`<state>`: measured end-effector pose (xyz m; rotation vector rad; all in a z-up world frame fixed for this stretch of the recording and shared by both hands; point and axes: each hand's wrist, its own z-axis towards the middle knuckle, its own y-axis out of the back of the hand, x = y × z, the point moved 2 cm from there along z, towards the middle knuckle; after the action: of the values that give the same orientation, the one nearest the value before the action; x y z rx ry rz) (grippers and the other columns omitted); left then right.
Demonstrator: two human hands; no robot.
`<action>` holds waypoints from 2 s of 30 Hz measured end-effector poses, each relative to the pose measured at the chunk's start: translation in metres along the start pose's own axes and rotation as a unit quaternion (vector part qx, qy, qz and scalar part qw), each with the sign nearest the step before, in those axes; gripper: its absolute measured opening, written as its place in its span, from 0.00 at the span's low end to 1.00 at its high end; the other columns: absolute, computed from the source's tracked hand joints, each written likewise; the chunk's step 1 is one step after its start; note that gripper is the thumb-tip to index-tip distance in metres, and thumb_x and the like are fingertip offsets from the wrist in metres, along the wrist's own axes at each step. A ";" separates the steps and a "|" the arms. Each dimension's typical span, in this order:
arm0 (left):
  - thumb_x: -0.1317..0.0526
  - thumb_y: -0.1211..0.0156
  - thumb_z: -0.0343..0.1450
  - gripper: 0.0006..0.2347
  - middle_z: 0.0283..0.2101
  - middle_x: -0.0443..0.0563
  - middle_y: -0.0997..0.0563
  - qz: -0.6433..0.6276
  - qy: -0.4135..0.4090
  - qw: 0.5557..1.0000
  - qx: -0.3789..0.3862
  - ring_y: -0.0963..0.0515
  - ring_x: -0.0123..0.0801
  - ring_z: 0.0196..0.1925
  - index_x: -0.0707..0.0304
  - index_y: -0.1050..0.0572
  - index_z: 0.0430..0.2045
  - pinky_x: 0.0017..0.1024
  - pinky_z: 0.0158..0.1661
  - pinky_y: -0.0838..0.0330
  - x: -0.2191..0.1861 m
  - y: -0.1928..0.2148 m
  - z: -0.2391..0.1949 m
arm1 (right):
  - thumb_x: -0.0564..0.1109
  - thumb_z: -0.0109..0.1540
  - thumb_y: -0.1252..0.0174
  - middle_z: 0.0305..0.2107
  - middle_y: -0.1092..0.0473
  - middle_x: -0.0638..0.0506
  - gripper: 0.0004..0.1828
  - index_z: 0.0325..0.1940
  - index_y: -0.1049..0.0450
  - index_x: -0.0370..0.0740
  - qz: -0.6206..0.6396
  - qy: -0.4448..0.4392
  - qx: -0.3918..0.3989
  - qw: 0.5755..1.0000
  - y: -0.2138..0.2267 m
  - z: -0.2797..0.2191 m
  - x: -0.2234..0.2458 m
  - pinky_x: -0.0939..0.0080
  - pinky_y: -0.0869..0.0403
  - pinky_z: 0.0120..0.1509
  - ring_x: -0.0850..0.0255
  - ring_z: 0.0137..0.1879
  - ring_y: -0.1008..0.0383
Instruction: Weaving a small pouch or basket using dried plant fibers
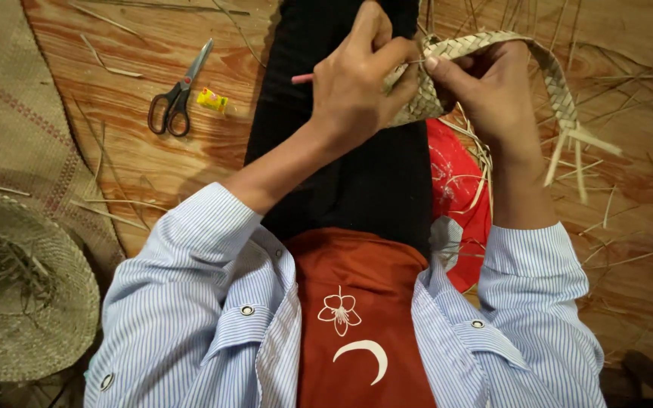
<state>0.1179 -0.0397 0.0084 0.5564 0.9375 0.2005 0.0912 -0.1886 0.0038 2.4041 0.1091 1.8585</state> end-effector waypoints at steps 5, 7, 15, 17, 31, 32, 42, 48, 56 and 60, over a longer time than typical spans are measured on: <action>0.62 0.48 0.62 0.03 0.25 0.48 0.41 0.149 -0.095 0.984 0.005 0.35 0.35 0.20 0.57 0.34 0.20 0.30 0.13 0.44 -0.003 0.008 0.000 | 0.38 0.58 0.44 0.14 0.44 0.58 0.13 0.21 0.40 0.41 -0.001 -0.007 0.006 1.000 0.003 0.001 -0.003 0.74 0.42 0.23 0.73 0.21 0.46; 0.61 0.50 0.63 0.02 0.24 0.46 0.41 0.214 -0.145 0.966 -0.008 0.36 0.32 0.19 0.54 0.33 0.19 0.28 0.14 0.43 -0.005 0.012 0.001 | 0.38 0.58 0.45 0.13 0.46 0.58 0.12 0.22 0.40 0.41 0.016 0.002 0.015 1.000 0.001 0.002 -0.003 0.75 0.44 0.23 0.74 0.20 0.47; 0.59 0.45 0.59 0.05 0.22 0.46 0.33 0.028 0.083 0.994 0.071 0.29 0.43 0.18 0.57 0.31 0.16 0.40 0.13 0.41 -0.013 0.003 -0.013 | 0.36 0.54 0.42 0.22 0.34 0.54 0.05 0.27 0.33 0.37 -0.100 -0.070 0.071 0.990 0.008 -0.014 0.012 0.76 0.35 0.27 0.71 0.27 0.36; 0.62 0.46 0.58 0.05 0.17 0.44 0.31 -0.060 0.147 0.985 0.061 0.32 0.32 0.17 0.58 0.33 0.12 0.32 0.16 0.41 -0.016 0.000 -0.022 | 0.36 0.54 0.43 0.23 0.33 0.53 0.05 0.27 0.33 0.37 -0.119 -0.058 0.099 0.986 0.010 -0.019 0.012 0.75 0.35 0.28 0.70 0.28 0.35; 0.64 0.51 0.59 0.08 0.11 0.48 0.32 -0.088 0.317 0.923 0.200 0.31 0.37 0.16 0.62 0.37 0.08 0.33 0.21 0.43 0.001 -0.015 -0.078 | 0.37 0.54 0.45 0.15 0.41 0.62 0.04 0.28 0.33 0.41 -0.004 -0.122 0.172 0.978 -0.003 -0.032 -0.048 0.78 0.43 0.26 0.77 0.23 0.44; 0.62 0.51 0.59 0.06 0.13 0.49 0.30 -0.054 0.321 0.920 0.220 0.29 0.42 0.19 0.60 0.36 0.09 0.37 0.21 0.41 0.001 -0.013 -0.077 | 0.39 0.54 0.43 0.14 0.40 0.60 0.08 0.23 0.36 0.42 -0.037 -0.131 0.158 0.978 -0.002 -0.032 -0.047 0.77 0.41 0.26 0.76 0.22 0.42; 0.56 0.50 0.64 0.13 0.10 0.40 0.34 -0.160 0.292 0.926 0.179 0.40 0.16 0.16 0.61 0.33 0.07 0.23 0.18 0.46 -0.007 0.003 -0.066 | 0.43 0.55 0.44 0.11 0.44 0.59 0.15 0.16 0.40 0.42 -0.025 -0.098 0.176 0.979 -0.006 -0.033 -0.053 0.77 0.46 0.21 0.76 0.19 0.47; 0.64 0.41 0.57 0.09 0.15 0.41 0.32 -0.168 0.244 0.936 0.190 0.35 0.21 0.18 0.58 0.37 0.11 0.21 0.22 0.42 -0.008 0.002 -0.060 | 0.43 0.56 0.45 0.12 0.42 0.61 0.12 0.19 0.37 0.43 -0.037 -0.102 0.175 0.979 -0.011 -0.036 -0.047 0.78 0.44 0.23 0.76 0.19 0.45; 0.68 0.46 0.56 0.07 0.17 0.42 0.31 -0.118 0.252 0.932 0.234 0.30 0.29 0.19 0.56 0.36 0.20 0.27 0.21 0.41 -0.010 0.011 -0.061 | 0.37 0.52 0.44 0.24 0.31 0.55 0.04 0.31 0.30 0.38 -0.034 -0.122 0.191 0.973 -0.015 -0.041 -0.040 0.78 0.35 0.34 0.73 0.30 0.33; 0.72 0.47 0.58 0.12 0.22 0.49 0.31 -0.190 0.190 0.944 0.189 0.28 0.41 0.23 0.53 0.32 0.30 0.36 0.30 0.33 0.002 0.011 -0.068 | 0.36 0.50 0.41 0.20 0.33 0.52 0.09 0.33 0.30 0.33 0.031 -0.088 0.177 0.980 -0.014 -0.041 -0.055 0.77 0.35 0.31 0.71 0.26 0.34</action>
<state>0.0652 -0.0049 -0.0186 0.6891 1.4564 -0.2376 0.0381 -0.1796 -0.0401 2.8261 0.3839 1.7661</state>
